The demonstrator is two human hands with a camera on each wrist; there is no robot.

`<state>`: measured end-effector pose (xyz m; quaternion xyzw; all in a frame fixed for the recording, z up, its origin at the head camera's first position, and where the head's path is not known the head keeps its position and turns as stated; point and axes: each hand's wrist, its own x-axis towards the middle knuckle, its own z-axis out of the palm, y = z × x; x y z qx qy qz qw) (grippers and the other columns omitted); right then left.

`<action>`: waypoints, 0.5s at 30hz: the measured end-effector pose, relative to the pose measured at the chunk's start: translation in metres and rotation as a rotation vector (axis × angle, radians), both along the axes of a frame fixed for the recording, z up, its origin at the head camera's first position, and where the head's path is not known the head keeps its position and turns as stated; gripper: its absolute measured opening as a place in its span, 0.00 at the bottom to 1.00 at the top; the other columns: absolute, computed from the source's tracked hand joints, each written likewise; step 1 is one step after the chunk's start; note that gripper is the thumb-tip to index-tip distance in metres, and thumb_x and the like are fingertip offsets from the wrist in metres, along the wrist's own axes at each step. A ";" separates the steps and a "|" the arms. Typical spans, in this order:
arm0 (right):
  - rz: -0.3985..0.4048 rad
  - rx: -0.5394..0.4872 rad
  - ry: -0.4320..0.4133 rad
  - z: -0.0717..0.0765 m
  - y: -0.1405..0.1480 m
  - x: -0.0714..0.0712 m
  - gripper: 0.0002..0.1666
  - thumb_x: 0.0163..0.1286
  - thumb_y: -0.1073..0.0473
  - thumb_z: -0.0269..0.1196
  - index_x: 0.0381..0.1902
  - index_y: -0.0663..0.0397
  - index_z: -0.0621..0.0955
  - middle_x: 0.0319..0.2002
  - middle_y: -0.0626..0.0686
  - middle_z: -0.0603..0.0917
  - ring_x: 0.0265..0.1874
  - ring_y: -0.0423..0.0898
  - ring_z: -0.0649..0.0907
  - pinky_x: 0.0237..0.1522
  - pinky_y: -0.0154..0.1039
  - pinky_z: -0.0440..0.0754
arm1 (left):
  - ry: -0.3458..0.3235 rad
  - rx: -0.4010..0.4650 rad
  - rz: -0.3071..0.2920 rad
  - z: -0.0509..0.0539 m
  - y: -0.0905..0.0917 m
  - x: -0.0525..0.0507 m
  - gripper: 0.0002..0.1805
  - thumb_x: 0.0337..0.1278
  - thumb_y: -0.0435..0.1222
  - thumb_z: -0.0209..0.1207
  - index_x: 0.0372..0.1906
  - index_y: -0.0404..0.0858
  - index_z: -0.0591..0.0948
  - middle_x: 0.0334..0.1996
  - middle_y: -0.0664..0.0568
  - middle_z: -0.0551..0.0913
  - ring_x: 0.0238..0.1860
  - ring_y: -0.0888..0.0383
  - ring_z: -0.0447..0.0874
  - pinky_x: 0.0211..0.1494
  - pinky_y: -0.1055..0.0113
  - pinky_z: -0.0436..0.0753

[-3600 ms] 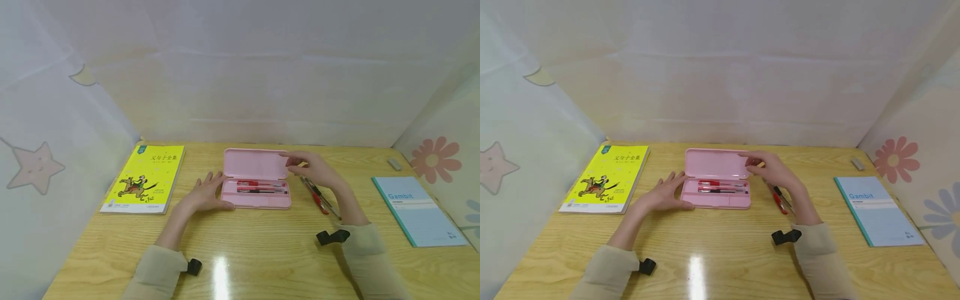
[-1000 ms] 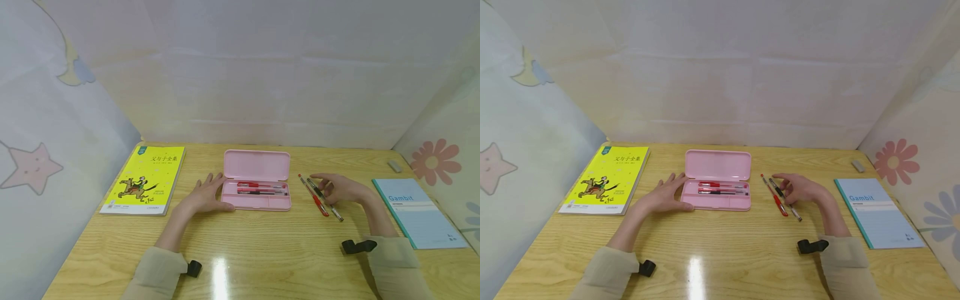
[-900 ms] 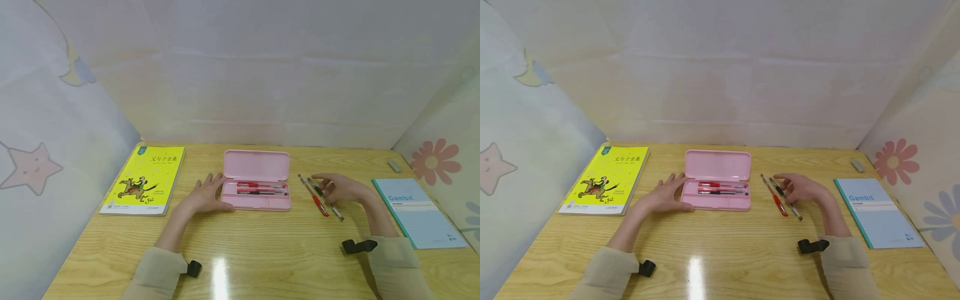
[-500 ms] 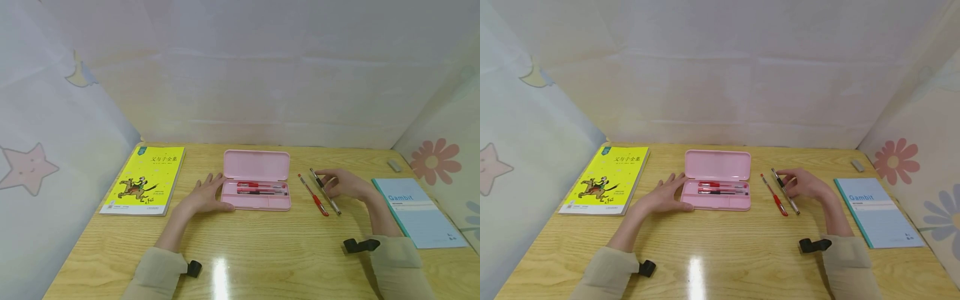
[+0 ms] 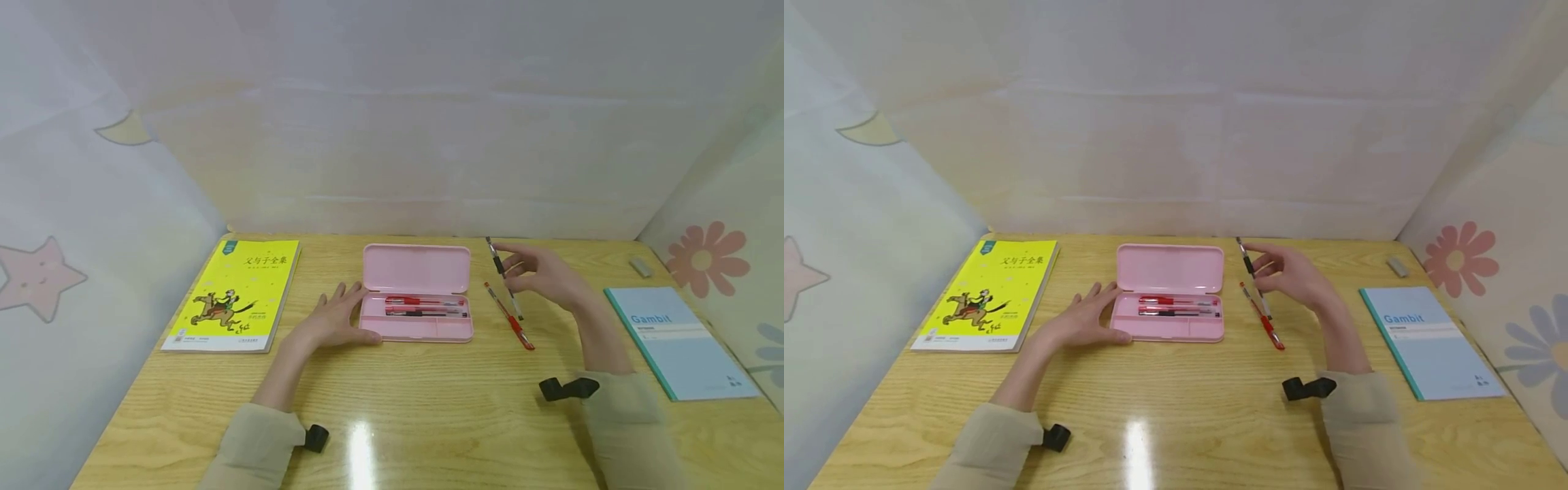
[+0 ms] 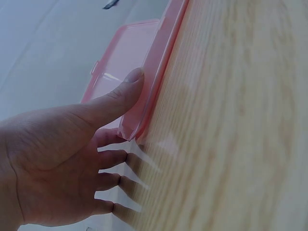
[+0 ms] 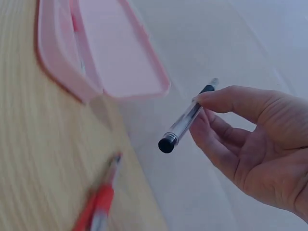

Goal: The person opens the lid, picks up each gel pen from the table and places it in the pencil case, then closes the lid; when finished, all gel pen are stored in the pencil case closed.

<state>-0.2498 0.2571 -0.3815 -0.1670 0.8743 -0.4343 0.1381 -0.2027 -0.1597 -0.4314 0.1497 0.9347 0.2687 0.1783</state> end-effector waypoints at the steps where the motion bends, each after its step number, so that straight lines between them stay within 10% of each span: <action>1: -0.005 -0.010 0.016 0.003 -0.006 -0.001 0.41 0.71 0.63 0.67 0.78 0.39 0.67 0.55 0.62 0.81 0.49 0.48 0.83 0.49 0.40 0.88 | -0.001 0.000 0.000 0.000 0.000 0.000 0.59 0.52 0.59 0.71 0.83 0.43 0.55 0.84 0.39 0.48 0.84 0.33 0.37 0.84 0.31 0.38; 15: 0.085 -0.170 0.246 0.012 -0.092 -0.013 0.39 0.69 0.67 0.68 0.75 0.41 0.72 0.50 0.59 0.85 0.48 0.49 0.84 0.47 0.35 0.85 | 0.009 -0.003 -0.006 0.001 0.001 0.002 0.59 0.52 0.60 0.71 0.83 0.42 0.55 0.84 0.38 0.49 0.84 0.33 0.38 0.84 0.31 0.40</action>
